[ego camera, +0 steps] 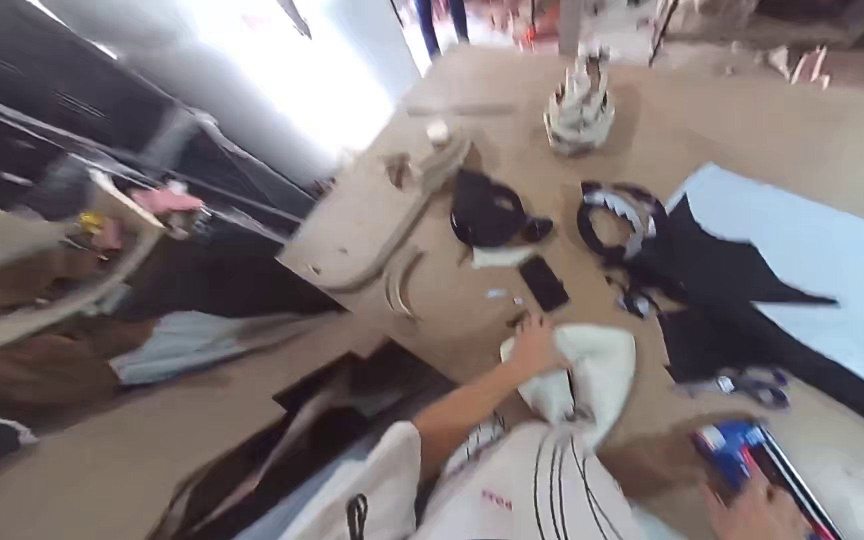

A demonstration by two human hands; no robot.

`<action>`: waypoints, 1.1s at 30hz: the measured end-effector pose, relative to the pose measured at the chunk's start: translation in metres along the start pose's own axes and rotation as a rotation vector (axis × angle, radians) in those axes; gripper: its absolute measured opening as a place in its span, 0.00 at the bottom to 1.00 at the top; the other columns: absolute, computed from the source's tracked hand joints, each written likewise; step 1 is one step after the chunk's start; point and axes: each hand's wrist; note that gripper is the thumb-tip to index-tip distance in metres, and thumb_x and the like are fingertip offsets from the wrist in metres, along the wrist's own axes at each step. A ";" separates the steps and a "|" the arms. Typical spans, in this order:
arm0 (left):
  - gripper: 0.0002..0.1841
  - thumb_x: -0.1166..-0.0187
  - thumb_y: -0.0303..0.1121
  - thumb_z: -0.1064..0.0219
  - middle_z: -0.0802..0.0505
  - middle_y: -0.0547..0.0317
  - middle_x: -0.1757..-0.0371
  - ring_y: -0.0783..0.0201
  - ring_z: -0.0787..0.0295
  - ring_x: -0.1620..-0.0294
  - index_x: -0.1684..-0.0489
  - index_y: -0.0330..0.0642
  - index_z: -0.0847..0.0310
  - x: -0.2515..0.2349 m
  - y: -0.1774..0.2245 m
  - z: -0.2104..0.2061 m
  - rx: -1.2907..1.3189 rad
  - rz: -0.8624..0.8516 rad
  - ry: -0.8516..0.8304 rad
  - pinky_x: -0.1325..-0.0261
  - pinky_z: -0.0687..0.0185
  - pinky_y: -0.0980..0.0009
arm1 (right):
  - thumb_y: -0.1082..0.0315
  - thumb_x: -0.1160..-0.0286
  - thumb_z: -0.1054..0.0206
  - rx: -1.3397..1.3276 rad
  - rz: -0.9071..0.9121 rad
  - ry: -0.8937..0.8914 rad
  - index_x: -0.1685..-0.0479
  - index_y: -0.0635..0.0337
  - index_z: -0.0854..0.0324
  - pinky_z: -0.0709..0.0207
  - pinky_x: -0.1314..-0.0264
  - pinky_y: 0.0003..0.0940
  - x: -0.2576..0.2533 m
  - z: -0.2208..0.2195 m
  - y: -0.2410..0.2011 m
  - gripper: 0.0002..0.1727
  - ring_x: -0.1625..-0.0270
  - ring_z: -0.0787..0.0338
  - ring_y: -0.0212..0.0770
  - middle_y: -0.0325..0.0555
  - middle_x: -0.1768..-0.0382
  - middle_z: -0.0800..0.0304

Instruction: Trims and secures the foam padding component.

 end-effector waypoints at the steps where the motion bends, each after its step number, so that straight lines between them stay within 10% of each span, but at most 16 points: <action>1: 0.59 0.55 0.66 0.16 0.33 0.33 0.12 0.31 0.44 0.11 0.12 0.56 0.34 0.003 -0.001 -0.008 0.012 -0.042 0.102 0.13 0.49 0.30 | 0.50 0.39 0.17 0.013 0.012 -0.013 0.14 0.69 0.38 0.31 0.30 0.82 0.002 -0.003 0.012 0.53 0.25 0.29 0.88 0.89 0.26 0.33; 4: 0.58 0.50 0.69 0.19 0.39 0.38 0.08 0.31 0.48 0.09 0.10 0.59 0.38 0.016 -0.012 -0.042 0.079 -0.032 0.212 0.14 0.57 0.26 | 0.49 0.29 0.25 0.053 0.057 -0.041 0.09 0.61 0.42 0.25 0.29 0.73 -0.002 -0.010 0.041 0.49 0.23 0.26 0.80 0.81 0.20 0.35; 7: 0.53 0.43 0.79 0.31 0.30 0.49 0.11 0.41 0.43 0.08 0.14 0.59 0.31 0.009 -0.029 -0.057 0.094 -0.055 0.243 0.10 0.61 0.30 | 0.57 0.40 0.22 0.098 0.090 -0.144 0.08 0.60 0.47 0.19 0.32 0.63 -0.037 0.002 0.030 0.55 0.24 0.22 0.72 0.76 0.16 0.40; 11: 0.44 0.31 0.72 0.35 0.22 0.56 0.17 0.49 0.35 0.12 0.17 0.56 0.28 0.002 -0.040 -0.068 0.150 -0.178 0.339 0.08 0.59 0.38 | 0.58 0.32 0.31 0.251 0.182 -0.244 0.04 0.49 0.62 0.15 0.52 0.64 -0.058 0.055 -0.063 0.54 0.52 0.07 0.63 0.68 0.45 0.12; 16: 0.24 0.17 0.43 0.36 0.14 0.54 0.26 0.49 0.25 0.20 0.22 0.51 0.21 0.004 -0.050 -0.078 0.309 -0.267 0.453 0.11 0.43 0.49 | 0.50 0.17 0.36 0.317 0.523 -0.573 0.03 0.33 0.68 0.15 0.76 0.60 -0.101 0.085 -0.205 0.49 0.77 0.10 0.52 0.53 0.65 0.11; 21: 0.14 0.23 0.33 0.32 0.06 0.60 0.37 0.57 0.16 0.27 0.41 0.48 0.13 0.005 -0.055 -0.087 0.554 -0.241 0.647 0.15 0.32 0.56 | 0.57 0.16 0.36 0.514 0.839 -0.866 0.03 0.36 0.64 0.11 0.68 0.54 -0.125 0.047 -0.314 0.46 0.71 0.08 0.48 0.52 0.59 0.11; 30: 0.14 0.27 0.25 0.39 0.05 0.63 0.50 0.59 0.11 0.38 0.48 0.48 0.13 0.010 -0.053 -0.085 0.609 -0.133 0.608 0.30 0.23 0.62 | 0.61 0.16 0.38 0.898 0.921 -0.941 0.05 0.44 0.57 0.21 0.67 0.64 -0.116 0.005 -0.367 0.42 0.69 0.12 0.62 0.60 0.68 0.16; 33: 0.11 0.27 0.30 0.36 0.04 0.65 0.52 0.62 0.09 0.43 0.50 0.50 0.15 0.011 -0.051 -0.085 0.560 -0.039 0.613 0.31 0.24 0.58 | 0.59 0.14 0.37 0.871 0.770 -0.991 0.12 0.44 0.47 0.11 0.75 0.48 -0.123 0.002 -0.372 0.34 0.77 0.10 0.44 0.50 0.66 0.13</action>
Point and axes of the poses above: each hand's wrist, its own x-axis away from the middle knuckle, its own z-axis out of the back of the hand, y = z × x
